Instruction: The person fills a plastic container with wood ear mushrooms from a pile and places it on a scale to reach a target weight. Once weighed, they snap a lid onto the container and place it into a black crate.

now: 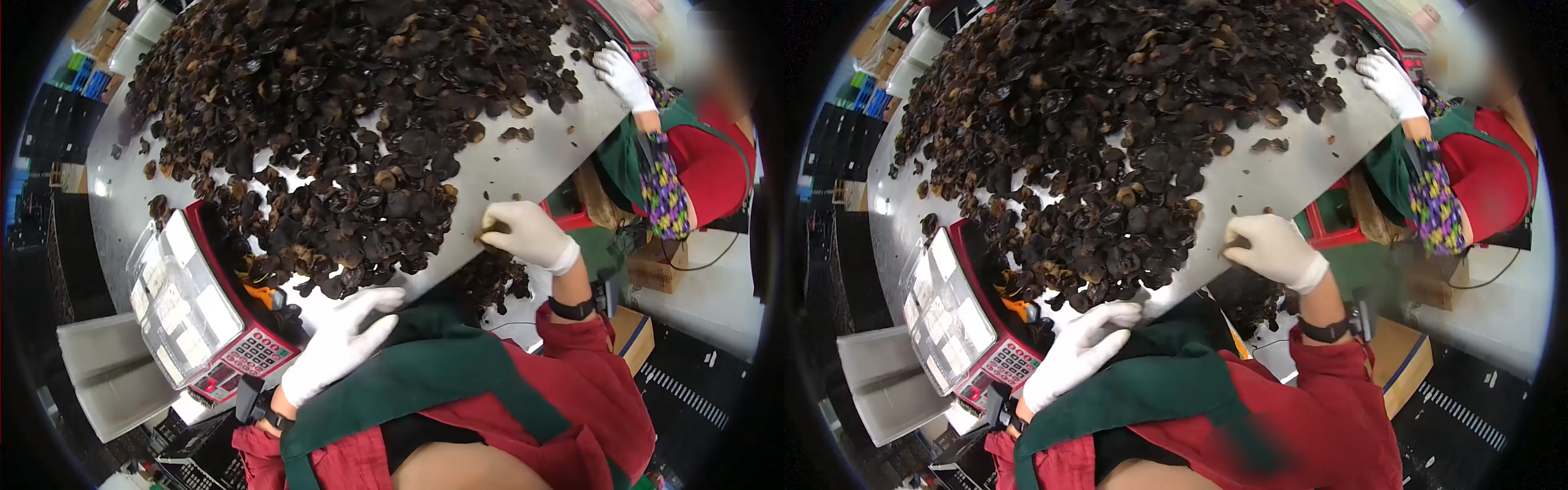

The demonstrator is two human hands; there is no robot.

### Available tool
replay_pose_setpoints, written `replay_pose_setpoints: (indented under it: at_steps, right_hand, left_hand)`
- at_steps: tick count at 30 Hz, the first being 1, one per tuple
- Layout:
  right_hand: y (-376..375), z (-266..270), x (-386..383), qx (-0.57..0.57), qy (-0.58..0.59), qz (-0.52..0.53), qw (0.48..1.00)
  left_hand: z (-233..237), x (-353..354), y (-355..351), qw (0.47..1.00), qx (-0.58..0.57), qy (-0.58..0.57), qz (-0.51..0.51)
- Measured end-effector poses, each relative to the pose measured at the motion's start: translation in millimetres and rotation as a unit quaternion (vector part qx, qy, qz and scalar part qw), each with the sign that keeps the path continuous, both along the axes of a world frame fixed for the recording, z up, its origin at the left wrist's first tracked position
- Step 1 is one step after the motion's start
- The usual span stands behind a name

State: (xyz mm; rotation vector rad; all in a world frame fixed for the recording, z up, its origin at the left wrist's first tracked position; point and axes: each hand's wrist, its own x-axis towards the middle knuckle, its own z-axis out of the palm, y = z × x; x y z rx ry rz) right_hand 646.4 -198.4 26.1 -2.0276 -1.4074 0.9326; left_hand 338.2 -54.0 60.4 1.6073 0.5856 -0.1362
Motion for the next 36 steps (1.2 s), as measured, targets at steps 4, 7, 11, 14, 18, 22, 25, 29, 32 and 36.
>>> replay_pose_setpoints:
  at_steps: [4,7,11,14,18,22,25,29,32,36]
  right_hand:
    - [-40.3,-2.8,25.8,-0.047,0.021,0.037,0.998]
    - [-52.2,9.3,23.8,-0.097,-0.066,0.097,0.988]
    - [-17.0,17.6,9.2,-0.021,-0.13,0.028,0.991]
    - [50.1,9.0,-9.1,0.141,-0.176,0.038,0.973]
    - [156.1,-3.0,-18.7,0.246,-0.227,0.077,0.939]
    - [237.8,-30.0,-23.8,0.209,-0.338,0.062,0.916]
    - [249.0,-37.0,-48.1,0.12,-0.305,0.103,0.939]
    - [215.0,-51.4,-69.8,0.17,-0.227,0.22,0.933]
    - [185.4,-46.2,-67.7,0.178,-0.201,0.188,0.945]
    - [156.2,-25.0,-52.5,0.203,-0.128,0.163,0.957]
  left_hand:
    - [5.9,-34.7,1.8,0.987,-0.022,-0.002,0.162]
    - [-1.1,-41.1,-1.0,0.973,0.051,0.016,0.223]
    - [-11.8,-30.7,3.4,0.934,0.299,-0.001,0.195]
    - [-14.3,-20.8,5.0,0.919,0.379,0.018,0.109]
    - [-30.5,-21.0,2.0,0.898,0.439,0.014,0.004]
    - [-31.2,-25.3,2.5,0.896,0.439,0.018,0.063]
    - [-27.7,-17.7,16.5,0.852,0.495,-0.003,0.168]
    - [-39.8,-9.7,36.1,0.789,0.591,0.046,0.162]
    - [-60.8,-16.5,40.0,0.783,0.602,0.107,0.117]
    - [-55.1,-17.7,51.3,0.796,0.583,0.139,0.088]
